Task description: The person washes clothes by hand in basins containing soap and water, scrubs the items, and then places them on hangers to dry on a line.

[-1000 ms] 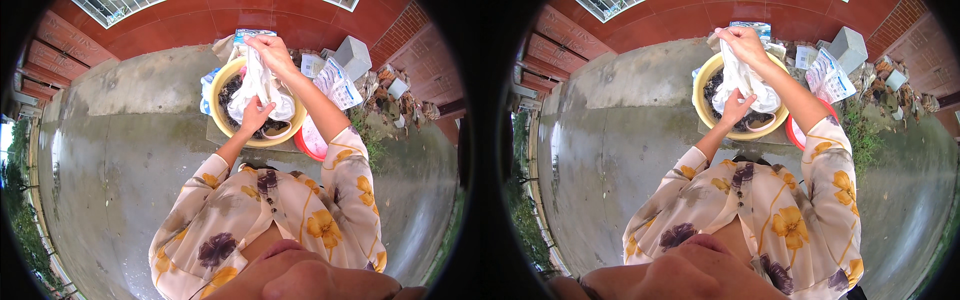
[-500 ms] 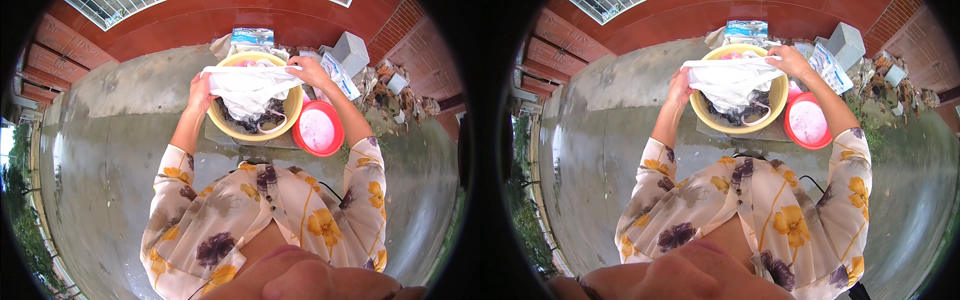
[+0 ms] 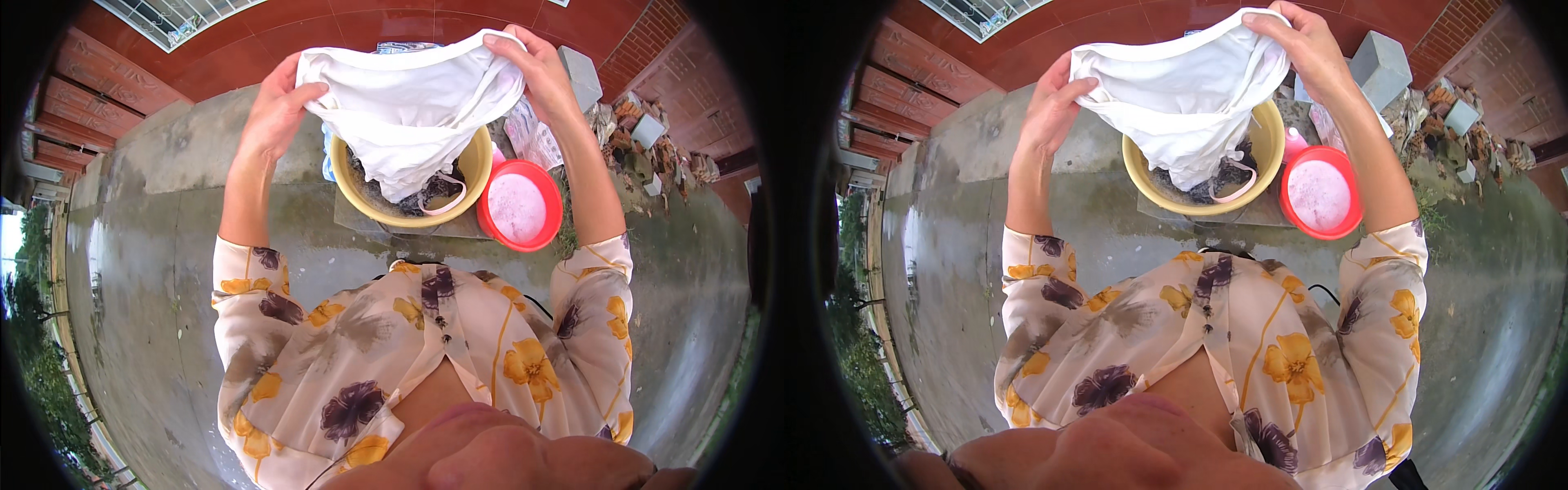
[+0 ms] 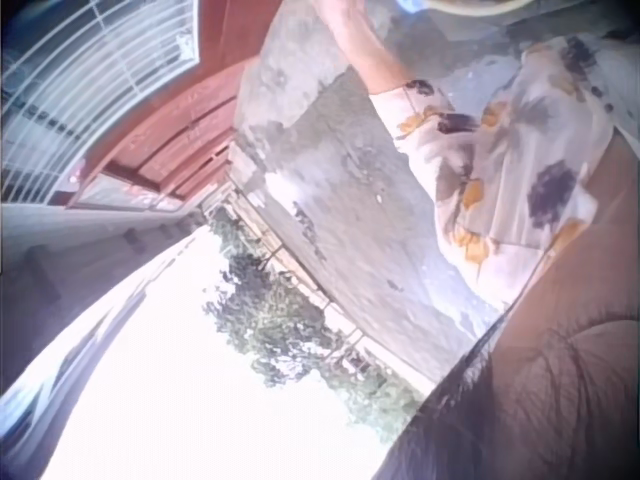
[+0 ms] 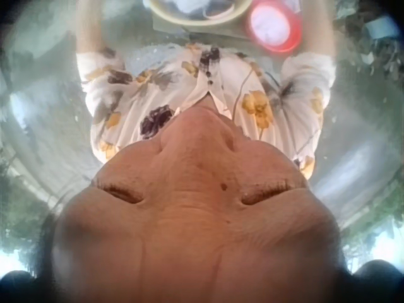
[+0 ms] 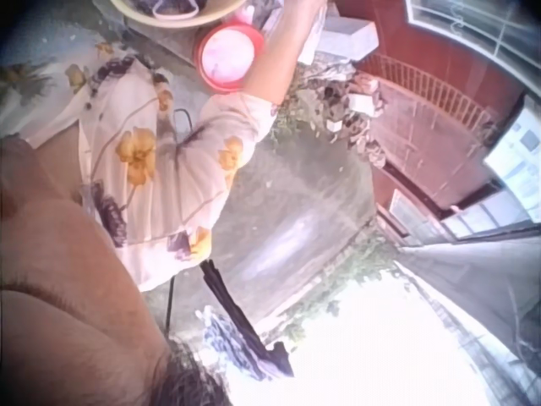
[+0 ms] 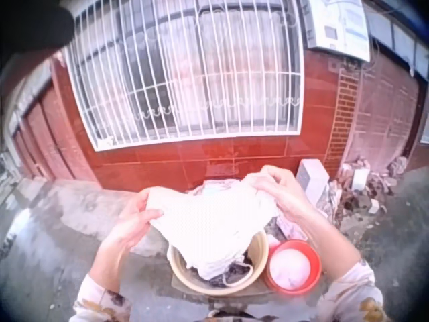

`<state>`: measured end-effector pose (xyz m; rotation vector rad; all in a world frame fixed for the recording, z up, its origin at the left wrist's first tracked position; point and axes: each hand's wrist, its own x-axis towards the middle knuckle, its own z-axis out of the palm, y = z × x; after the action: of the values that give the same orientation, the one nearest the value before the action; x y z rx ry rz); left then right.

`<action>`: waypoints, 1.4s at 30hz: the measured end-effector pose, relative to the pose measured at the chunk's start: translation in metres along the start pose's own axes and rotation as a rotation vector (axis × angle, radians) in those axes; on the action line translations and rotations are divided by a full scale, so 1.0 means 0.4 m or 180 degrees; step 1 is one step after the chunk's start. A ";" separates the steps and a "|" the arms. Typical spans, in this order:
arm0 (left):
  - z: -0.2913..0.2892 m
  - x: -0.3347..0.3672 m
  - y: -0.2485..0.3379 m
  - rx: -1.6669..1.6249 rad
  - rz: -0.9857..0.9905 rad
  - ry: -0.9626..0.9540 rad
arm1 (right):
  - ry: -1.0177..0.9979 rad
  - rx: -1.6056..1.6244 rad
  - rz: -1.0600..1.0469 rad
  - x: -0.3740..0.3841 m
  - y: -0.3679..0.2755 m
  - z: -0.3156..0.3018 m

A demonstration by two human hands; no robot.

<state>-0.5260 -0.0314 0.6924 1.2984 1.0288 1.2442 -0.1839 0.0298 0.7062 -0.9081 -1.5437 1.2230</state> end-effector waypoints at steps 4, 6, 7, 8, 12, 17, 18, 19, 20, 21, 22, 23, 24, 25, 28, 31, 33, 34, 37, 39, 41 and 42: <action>-0.085 -0.063 -0.388 0.2734 -0.0198 0.0346 | 0.0000 -0.0210 0.1280 -0.039 0.267 0.052; 0.005 -0.072 -0.508 0.2533 -0.0068 0.0340 | 0.0285 -0.0661 0.1264 -0.076 0.530 0.023; 0.029 -0.081 -0.575 0.2731 0.0022 0.0348 | 0.0329 -0.1732 0.0852 -0.098 0.626 0.052; 0.064 -0.088 -0.644 0.3499 0.0041 0.0458 | 0.0035 -0.2298 0.0767 -0.109 0.688 0.083; 0.228 -0.093 -0.722 0.4260 -0.0275 0.0339 | -0.0856 -0.3441 0.1205 -0.137 0.709 0.239; 0.248 -0.038 -0.834 0.4537 -0.0728 0.0014 | -0.0644 -0.4202 0.1081 -0.123 0.860 0.279; 0.250 -0.021 -0.858 0.4613 -0.0620 0.0014 | -0.0435 -0.4335 0.0972 -0.113 0.880 0.279; 0.259 0.010 -0.880 0.4977 -0.0964 -0.0289 | -0.0365 -0.4079 0.1151 -0.088 0.898 0.270; 0.284 0.046 -0.877 0.4595 -0.0959 -0.0371 | -0.0256 -0.3831 0.1410 -0.076 0.930 0.234; 0.286 0.046 -0.850 0.4234 -0.1051 -0.0394 | -0.0239 -0.3539 0.1619 -0.076 0.934 0.239; 0.290 0.044 -0.822 0.3872 -0.1130 -0.0425 | -0.0414 -0.3640 0.1514 -0.077 0.934 0.227; 0.220 0.001 -0.889 0.4107 -0.0700 -0.0096 | -0.0731 -0.3682 0.1299 -0.073 0.868 0.269; 0.195 -0.025 -0.882 0.3925 -0.0963 -0.0201 | -0.0981 -0.3767 0.1180 -0.083 0.823 0.274; 0.193 -0.004 -0.830 0.3734 -0.1080 -0.0361 | -0.0883 -0.3830 0.1703 -0.060 0.787 0.258; 0.161 -0.002 -0.748 0.3174 -0.0425 0.0183 | 0.0049 -0.2063 0.1428 -0.075 0.815 0.085; 0.024 -0.040 -0.750 0.3225 0.0082 0.0796 | 0.0623 0.0375 0.1540 -0.041 0.615 0.039; 0.005 -0.043 -0.673 0.3102 -0.0040 0.1062 | 0.0745 0.0823 0.1287 -0.032 0.436 0.017; -0.009 -0.040 -0.649 0.2455 -0.0441 0.1329 | 0.0785 0.0972 0.1137 -0.027 0.357 0.024; 0.017 0.000 -0.484 0.0033 -0.0919 0.1443 | 0.0525 0.0969 0.0645 -0.011 0.221 0.003; 0.054 0.013 -0.335 -0.0596 -0.0782 0.1447 | 0.0384 0.1034 0.0264 -0.002 0.126 0.014; 0.082 0.026 -0.210 -0.0621 -0.0558 0.1404 | 0.0292 0.0899 -0.0006 -0.001 0.038 0.010; 0.094 0.033 -0.166 -0.0408 -0.0452 0.1333 | 0.0333 0.0825 -0.0168 -0.015 0.000 0.016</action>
<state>-0.4832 -0.0148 0.6301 0.8676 1.2863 1.4800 -0.1885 0.0224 0.7045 -0.7446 -1.2838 1.2820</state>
